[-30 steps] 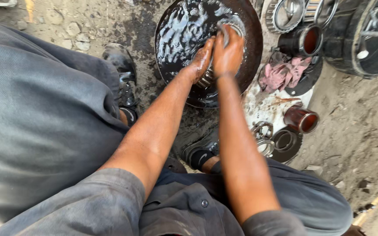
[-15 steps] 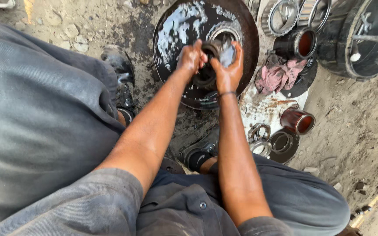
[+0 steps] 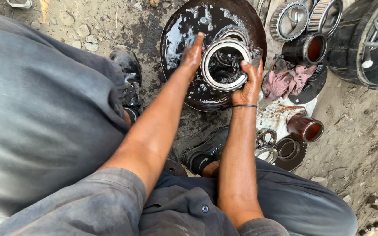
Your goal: The person sits on the ground and cleans several metal mechanical parts by hand in a shallow pan of dark liquid. They repeatedly submerge, scrub, and rinse the parts, then place them on a nearby white board.
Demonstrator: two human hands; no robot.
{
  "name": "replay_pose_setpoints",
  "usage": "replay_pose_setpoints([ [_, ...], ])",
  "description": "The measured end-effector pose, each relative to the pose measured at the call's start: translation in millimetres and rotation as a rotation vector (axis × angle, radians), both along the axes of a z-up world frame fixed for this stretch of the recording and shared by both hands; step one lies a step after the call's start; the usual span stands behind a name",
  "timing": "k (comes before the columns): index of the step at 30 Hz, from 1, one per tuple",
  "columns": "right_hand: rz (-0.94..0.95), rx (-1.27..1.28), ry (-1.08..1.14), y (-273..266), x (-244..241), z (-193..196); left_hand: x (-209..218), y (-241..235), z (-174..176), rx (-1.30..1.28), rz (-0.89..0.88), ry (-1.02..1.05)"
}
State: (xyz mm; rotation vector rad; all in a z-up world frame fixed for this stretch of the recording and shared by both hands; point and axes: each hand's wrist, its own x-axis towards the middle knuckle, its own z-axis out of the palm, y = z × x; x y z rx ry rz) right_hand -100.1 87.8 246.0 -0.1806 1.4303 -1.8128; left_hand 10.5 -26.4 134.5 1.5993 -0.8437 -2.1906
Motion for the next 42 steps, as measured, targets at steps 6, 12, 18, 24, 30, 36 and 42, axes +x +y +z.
replay_pose_setpoints([
  [6, -0.048, -0.158, -0.123, 0.9, 9.2, -4.6, 22.3, -2.6, 36.0, 0.294, -0.047, 0.631],
  [12, -0.279, 0.185, 0.222, 14.4, -11.9, -75.6, 40.8, -14.1, 60.4, 0.103, -0.134, 0.529],
  [18, 0.145, 0.646, 1.073, 43.4, -17.3, -107.8, 41.3, -29.8, 63.1, 0.016, -0.308, 0.582],
  [24, 0.657, 1.139, 1.806, 44.4, 48.2, -113.3, 38.4, -39.8, 48.0, 0.049, -0.288, 0.656],
  [30, 0.868, 1.269, 1.545, 35.9, 55.0, -96.6, 38.7, -39.9, 44.1, 0.186, -0.144, 0.642],
  [36, 0.877, 1.100, 1.492, 30.8, 69.5, -63.2, 34.0, -40.2, 35.1, 0.225, -0.113, 0.543],
  [42, 0.649, 0.729, 0.417, 13.1, 33.3, -40.1, 36.8, -37.1, 10.6, 0.180, -0.075, 0.553],
])
